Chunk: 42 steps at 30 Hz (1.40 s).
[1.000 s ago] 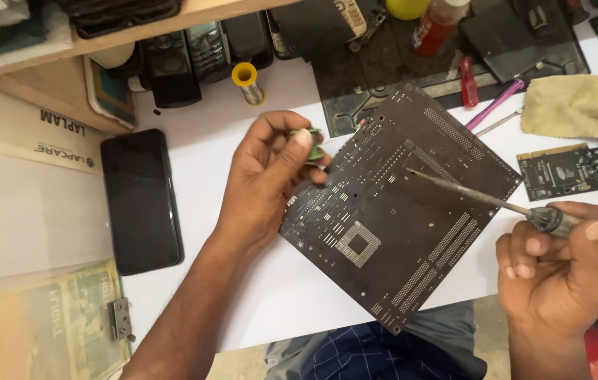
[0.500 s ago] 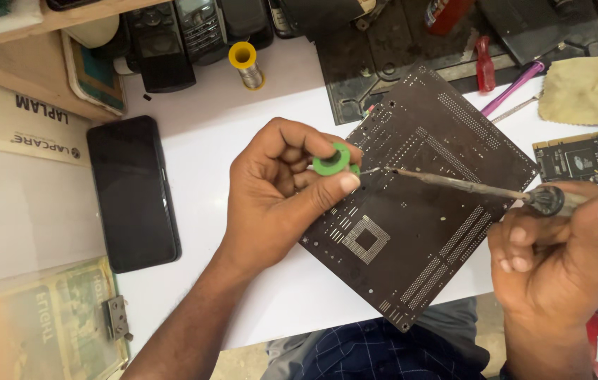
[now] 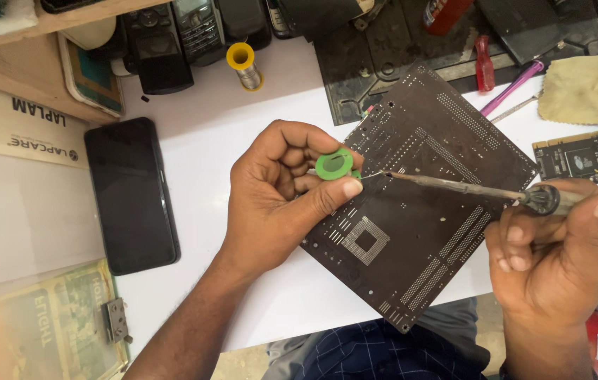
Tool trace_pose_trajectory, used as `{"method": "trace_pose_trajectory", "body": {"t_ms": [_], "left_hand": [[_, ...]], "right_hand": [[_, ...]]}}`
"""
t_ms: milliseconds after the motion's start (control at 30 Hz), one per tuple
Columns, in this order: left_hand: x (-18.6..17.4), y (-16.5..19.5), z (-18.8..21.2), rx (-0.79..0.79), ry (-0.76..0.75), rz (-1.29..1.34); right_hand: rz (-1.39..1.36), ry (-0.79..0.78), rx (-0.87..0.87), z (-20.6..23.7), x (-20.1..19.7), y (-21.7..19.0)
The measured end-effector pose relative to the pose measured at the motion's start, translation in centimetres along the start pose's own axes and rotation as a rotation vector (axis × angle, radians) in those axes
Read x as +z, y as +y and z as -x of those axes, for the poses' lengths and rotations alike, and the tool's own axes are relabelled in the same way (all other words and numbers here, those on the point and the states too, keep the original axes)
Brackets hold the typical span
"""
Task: The person holds a motherboard over a white workbench and solders its underside with a soldering iron, feeding solder from a spool held in the other hand. They then flip the board over and continue soldering components on the front side near the ports and heatsink area.
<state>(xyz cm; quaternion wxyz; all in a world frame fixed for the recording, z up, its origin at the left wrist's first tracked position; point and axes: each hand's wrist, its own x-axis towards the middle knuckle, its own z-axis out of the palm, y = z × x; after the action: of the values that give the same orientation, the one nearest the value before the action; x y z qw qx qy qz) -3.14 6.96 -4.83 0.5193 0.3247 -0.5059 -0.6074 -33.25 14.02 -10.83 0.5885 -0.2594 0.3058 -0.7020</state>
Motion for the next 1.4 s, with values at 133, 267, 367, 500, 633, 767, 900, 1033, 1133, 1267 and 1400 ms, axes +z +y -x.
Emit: {"method": "trace_pose_trajectory", "body": {"t_ms": [133,267,367,500,633,767,900,1033,1133,1267,1400], "left_hand": [[-0.1,-0.1,0.4,-0.003,0.003,-0.008],[0.2,-0.2,1.1,-0.004,0.005,-0.012],[0.2,-0.3,0.2,0.000,0.010,-0.009],[-0.4,-0.3,-1.1,0.002,0.014,-0.012],[-0.8,-0.2,-1.3,0.003,0.013,-0.016],[-0.5,-0.2,-1.2,-0.001,0.018,-0.026],[-0.6,-0.1,-1.5,-0.015,0.035,-0.028],[-0.5,-0.2,-1.8,-0.015,0.041,-0.027],[-0.5,-0.2,-1.8,-0.014,0.043,-0.027],[-0.9,-0.3,-2.6,-0.016,0.033,-0.018],[-1.0,-0.2,-2.4,-0.024,0.029,-0.018]], "right_hand": [[-0.011,0.007,0.005,0.5,-0.1,0.2],[-0.008,0.012,0.005,1.2,-0.3,0.0],[-0.015,0.025,0.006,0.2,-0.3,0.0],[-0.007,0.027,0.004,-1.1,-0.1,0.3],[-0.020,0.015,0.015,-1.3,0.1,0.5],[0.002,0.017,0.010,-1.2,-0.1,0.5],[-0.014,0.002,0.011,-1.6,-0.1,0.5],[-0.020,-0.002,0.010,-1.9,0.0,0.4],[-0.017,0.002,0.013,-2.0,0.1,0.4],[-0.002,0.020,0.001,-2.6,0.2,0.8],[-0.034,0.013,0.017,-2.6,0.1,0.9]]}}
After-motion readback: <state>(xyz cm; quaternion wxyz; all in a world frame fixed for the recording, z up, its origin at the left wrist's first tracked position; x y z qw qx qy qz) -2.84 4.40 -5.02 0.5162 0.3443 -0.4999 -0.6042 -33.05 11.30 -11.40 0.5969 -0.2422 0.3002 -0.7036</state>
